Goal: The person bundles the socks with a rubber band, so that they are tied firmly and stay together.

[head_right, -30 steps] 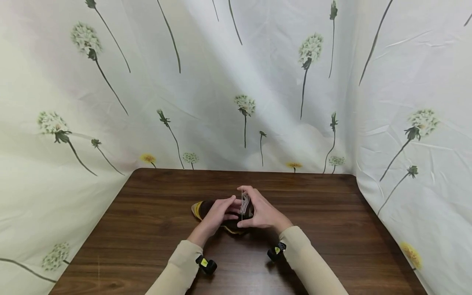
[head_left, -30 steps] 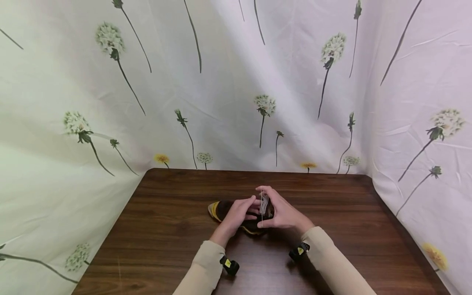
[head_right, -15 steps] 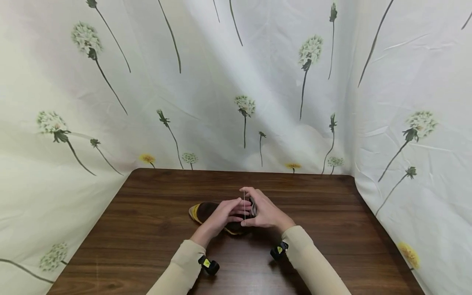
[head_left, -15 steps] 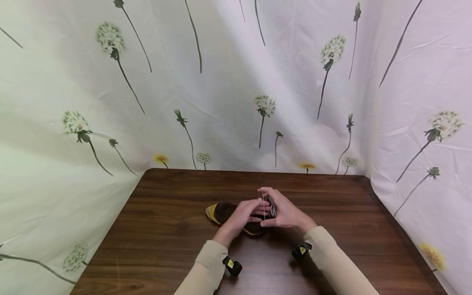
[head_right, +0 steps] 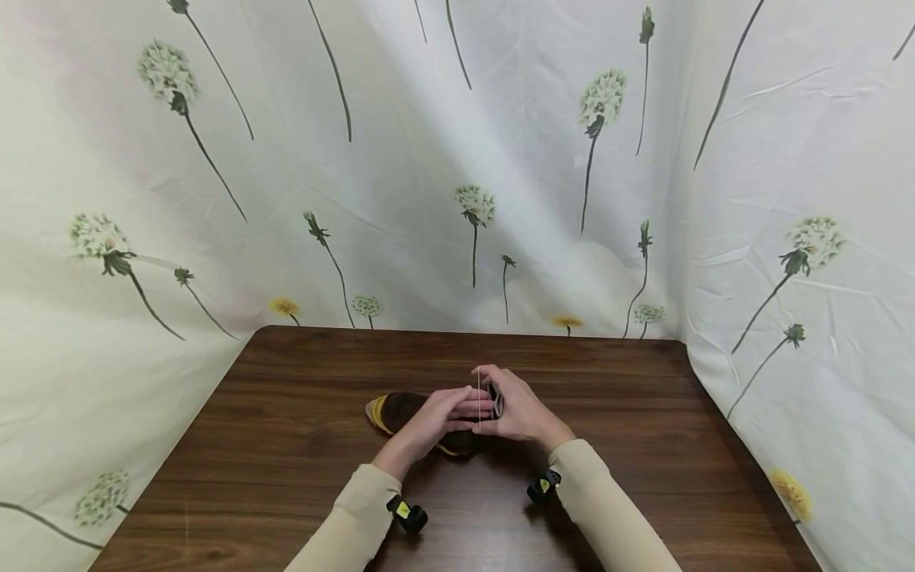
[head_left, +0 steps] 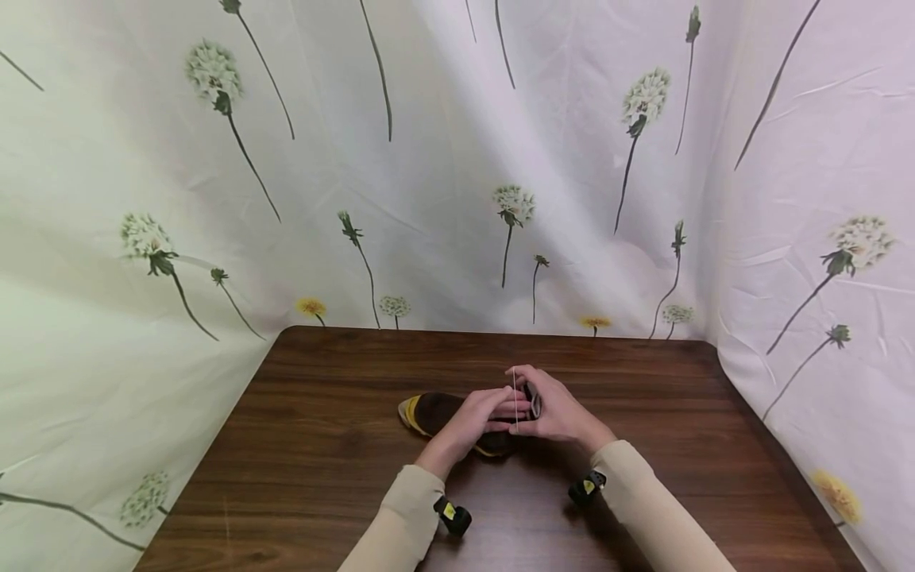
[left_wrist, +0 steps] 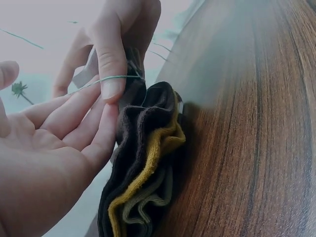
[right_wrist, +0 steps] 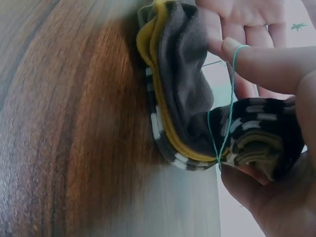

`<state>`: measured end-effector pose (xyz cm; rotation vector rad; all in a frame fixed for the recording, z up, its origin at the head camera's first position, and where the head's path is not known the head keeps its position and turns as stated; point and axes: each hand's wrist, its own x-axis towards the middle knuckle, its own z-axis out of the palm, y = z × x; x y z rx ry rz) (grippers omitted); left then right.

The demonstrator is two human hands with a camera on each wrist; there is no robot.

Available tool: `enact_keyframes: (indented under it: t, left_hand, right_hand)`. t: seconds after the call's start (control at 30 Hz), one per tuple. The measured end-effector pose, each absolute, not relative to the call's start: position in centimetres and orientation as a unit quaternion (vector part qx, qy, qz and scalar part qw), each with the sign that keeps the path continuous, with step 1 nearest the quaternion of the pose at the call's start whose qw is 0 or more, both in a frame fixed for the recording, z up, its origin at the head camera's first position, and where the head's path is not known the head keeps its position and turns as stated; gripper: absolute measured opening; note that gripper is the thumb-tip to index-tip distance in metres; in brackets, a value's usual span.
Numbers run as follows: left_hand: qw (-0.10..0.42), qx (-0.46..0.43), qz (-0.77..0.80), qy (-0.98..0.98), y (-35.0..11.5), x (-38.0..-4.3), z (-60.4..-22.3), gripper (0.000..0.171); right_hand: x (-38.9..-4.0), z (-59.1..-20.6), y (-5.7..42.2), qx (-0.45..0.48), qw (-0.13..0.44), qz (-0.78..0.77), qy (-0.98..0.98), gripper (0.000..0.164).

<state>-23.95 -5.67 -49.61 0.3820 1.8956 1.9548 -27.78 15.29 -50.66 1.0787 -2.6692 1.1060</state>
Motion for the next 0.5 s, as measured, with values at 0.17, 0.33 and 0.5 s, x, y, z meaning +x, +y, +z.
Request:
enact_keyframes:
  t: [0.17,0.33,0.5]
  left_hand:
    - [0.19,0.137,0.696,0.678,-5.91,-23.74,-49.6,0.058]
    - [0.175,0.135,0.693,0.687,-6.11,-23.68,-49.71,0.057]
    - [0.153,0.131,0.684,0.701,-6.54,-23.6,-50.01,0.054]
  right_hand:
    - [-27.67,-50.78,15.38,0.344,0.03,0.353,-0.87,0.085]
    - [-27.8,-51.2,15.67,0.341,0.037,0.345,-0.874,0.08]
    - [-28.04,-51.63,15.86,0.333,0.035,0.341,-0.878,0.073]
